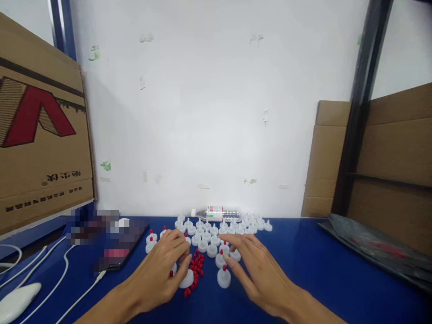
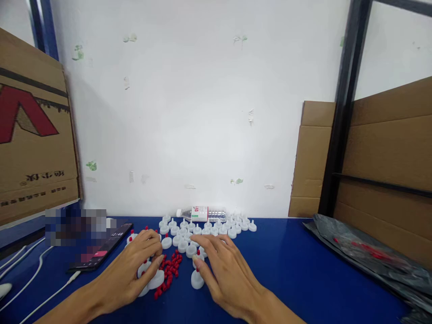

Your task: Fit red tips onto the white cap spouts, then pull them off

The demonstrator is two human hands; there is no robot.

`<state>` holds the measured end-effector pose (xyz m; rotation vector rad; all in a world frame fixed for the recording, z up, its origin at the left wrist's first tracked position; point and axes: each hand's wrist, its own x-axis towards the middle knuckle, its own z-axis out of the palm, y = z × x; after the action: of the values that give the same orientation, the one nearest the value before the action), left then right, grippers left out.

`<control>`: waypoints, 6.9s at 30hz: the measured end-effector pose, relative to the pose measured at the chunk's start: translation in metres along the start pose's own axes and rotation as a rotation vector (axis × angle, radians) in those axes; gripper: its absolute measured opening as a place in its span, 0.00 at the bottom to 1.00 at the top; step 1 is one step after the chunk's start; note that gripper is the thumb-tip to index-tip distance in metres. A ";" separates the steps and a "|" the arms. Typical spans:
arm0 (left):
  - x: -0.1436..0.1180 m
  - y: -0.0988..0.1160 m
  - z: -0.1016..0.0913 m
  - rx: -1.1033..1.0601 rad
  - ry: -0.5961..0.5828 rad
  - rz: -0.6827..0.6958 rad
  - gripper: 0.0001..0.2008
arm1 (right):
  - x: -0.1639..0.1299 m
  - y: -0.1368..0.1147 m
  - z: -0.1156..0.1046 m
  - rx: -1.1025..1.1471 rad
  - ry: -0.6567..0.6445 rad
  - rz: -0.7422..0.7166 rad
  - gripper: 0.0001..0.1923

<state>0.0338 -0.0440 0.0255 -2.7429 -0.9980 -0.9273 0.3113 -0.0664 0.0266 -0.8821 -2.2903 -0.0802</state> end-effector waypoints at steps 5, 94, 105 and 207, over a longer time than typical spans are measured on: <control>-0.001 -0.010 0.001 -0.029 -0.153 -0.065 0.10 | 0.001 0.000 -0.001 0.002 -0.023 0.018 0.19; 0.000 -0.004 0.009 -0.003 0.056 0.081 0.06 | 0.008 0.001 0.028 -0.054 0.089 -0.187 0.15; -0.001 0.004 0.016 -0.068 0.079 0.232 0.10 | 0.006 -0.003 0.028 0.079 -0.046 -0.241 0.22; 0.002 -0.006 0.005 0.281 0.025 0.077 0.14 | -0.006 -0.017 0.061 -0.068 -0.182 -0.562 0.07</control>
<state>0.0339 -0.0369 0.0217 -2.5104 -0.9321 -0.7443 0.2696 -0.0655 -0.0214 -0.2609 -2.6580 -0.3357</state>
